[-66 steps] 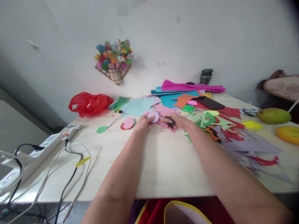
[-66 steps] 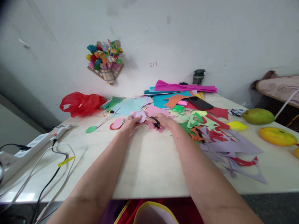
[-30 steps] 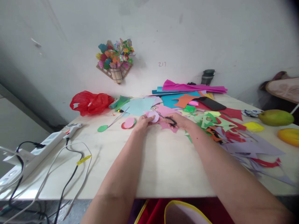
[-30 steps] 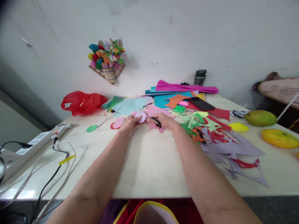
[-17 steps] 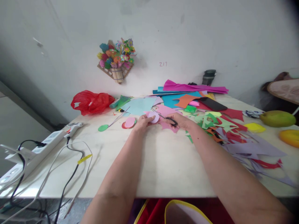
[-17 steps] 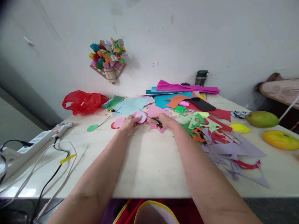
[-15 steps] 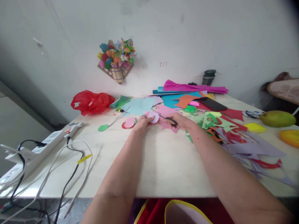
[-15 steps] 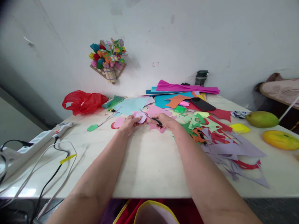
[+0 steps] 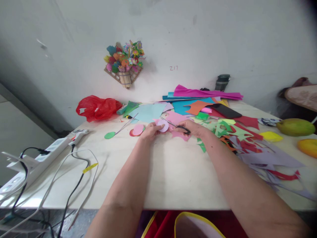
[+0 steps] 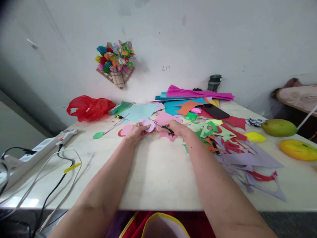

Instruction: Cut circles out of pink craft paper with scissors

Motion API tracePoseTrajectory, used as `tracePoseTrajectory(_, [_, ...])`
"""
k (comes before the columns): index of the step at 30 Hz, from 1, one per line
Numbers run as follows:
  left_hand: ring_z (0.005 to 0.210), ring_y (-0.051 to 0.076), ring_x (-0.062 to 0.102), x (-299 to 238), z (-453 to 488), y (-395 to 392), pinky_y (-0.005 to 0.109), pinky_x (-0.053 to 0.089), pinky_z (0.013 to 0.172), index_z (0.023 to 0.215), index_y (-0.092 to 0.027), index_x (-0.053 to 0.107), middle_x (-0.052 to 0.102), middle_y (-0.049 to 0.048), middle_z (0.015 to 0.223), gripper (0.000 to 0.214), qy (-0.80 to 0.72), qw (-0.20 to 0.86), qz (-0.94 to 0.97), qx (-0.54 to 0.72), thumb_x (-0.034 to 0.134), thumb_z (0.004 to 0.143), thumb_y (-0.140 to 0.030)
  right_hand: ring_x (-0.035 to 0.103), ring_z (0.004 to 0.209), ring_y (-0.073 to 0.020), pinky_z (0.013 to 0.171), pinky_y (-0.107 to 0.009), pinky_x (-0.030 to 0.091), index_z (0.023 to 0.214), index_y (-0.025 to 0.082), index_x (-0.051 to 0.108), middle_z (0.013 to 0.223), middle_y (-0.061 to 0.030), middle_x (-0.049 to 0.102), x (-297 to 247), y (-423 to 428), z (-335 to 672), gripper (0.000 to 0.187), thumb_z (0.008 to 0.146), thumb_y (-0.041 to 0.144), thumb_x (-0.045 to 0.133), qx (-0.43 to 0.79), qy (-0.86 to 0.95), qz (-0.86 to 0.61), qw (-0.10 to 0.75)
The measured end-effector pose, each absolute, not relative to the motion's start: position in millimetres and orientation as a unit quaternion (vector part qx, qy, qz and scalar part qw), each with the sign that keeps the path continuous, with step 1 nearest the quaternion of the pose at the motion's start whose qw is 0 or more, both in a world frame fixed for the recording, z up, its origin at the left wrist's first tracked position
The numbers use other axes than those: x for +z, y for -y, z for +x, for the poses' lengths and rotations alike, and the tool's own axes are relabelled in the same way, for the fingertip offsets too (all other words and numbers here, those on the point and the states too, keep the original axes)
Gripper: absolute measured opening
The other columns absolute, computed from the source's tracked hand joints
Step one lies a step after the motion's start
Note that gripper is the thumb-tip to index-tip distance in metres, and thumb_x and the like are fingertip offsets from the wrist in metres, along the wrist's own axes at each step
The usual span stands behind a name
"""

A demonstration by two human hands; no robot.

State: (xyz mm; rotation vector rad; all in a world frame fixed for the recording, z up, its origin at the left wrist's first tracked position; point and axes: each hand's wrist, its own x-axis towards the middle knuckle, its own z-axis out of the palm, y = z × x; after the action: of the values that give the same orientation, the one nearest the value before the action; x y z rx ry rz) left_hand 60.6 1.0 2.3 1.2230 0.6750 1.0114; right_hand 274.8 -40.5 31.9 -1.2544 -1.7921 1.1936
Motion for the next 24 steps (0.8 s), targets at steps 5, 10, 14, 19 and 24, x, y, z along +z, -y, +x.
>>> tracePoseTrajectory(5, [0.083,0.027,0.070,5.6,60.2,1.8,0.035,0.055,0.077,0.066,-0.010,0.069,0.071,0.0124,0.069,0.023,-0.297,0.661,0.528,0.442,0.084,0.055,-0.023,0.032,0.040,-0.0050,0.037,-0.021,0.023,0.049,0.018,0.043,0.044,0.0063,0.035,37.2,45.7,275.7,0.045,0.064,0.047,0.074,0.452,0.682,-0.478,0.321])
tracePoseTrajectory(10, [0.085,0.029,0.069,6.4,60.3,2.0,0.038,0.054,0.080,0.070,-0.010,0.070,0.072,0.0129,0.072,0.024,-0.295,0.671,0.523,0.435,0.085,0.055,-0.022,0.034,0.042,-0.0055,0.038,-0.022,0.026,0.047,0.018,0.044,0.046,0.0043,0.040,39.3,46.5,274.2,0.041,0.061,0.042,0.074,0.464,0.676,-0.471,0.326])
tracePoseTrajectory(14, [0.084,0.029,0.069,5.4,60.2,1.1,0.038,0.055,0.078,0.072,-0.010,0.070,0.072,0.0125,0.074,0.029,-0.295,0.669,0.533,0.427,0.086,0.051,-0.025,0.036,0.041,-0.0071,0.038,-0.023,0.027,0.050,0.017,0.052,0.044,0.0042,0.040,38.1,43.7,275.4,0.034,0.062,0.042,0.070,0.455,0.680,-0.475,0.325])
tracePoseTrajectory(19, [0.083,0.029,0.069,3.3,60.5,0.5,0.037,0.054,0.076,0.069,-0.010,0.069,0.071,0.0118,0.071,0.027,-0.313,0.655,0.538,0.429,0.085,0.055,-0.027,0.037,0.038,-0.0066,0.037,-0.021,0.029,0.057,0.016,0.057,0.042,0.0058,0.040,36.5,42.2,277.1,0.031,0.062,0.042,0.073,0.428,0.685,-0.482,0.340])
tracePoseTrajectory(24, [0.079,0.026,0.069,2.3,61.9,-1.2,0.035,0.055,0.073,0.070,-0.010,0.070,0.072,0.0117,0.072,0.027,-0.324,0.638,0.535,0.449,0.084,0.055,-0.028,0.043,0.036,-0.0067,0.034,-0.019,0.031,0.064,0.015,0.055,0.044,0.0030,0.050,37.7,44.4,274.1,0.034,0.069,0.043,0.073,0.427,0.651,-0.517,0.357])
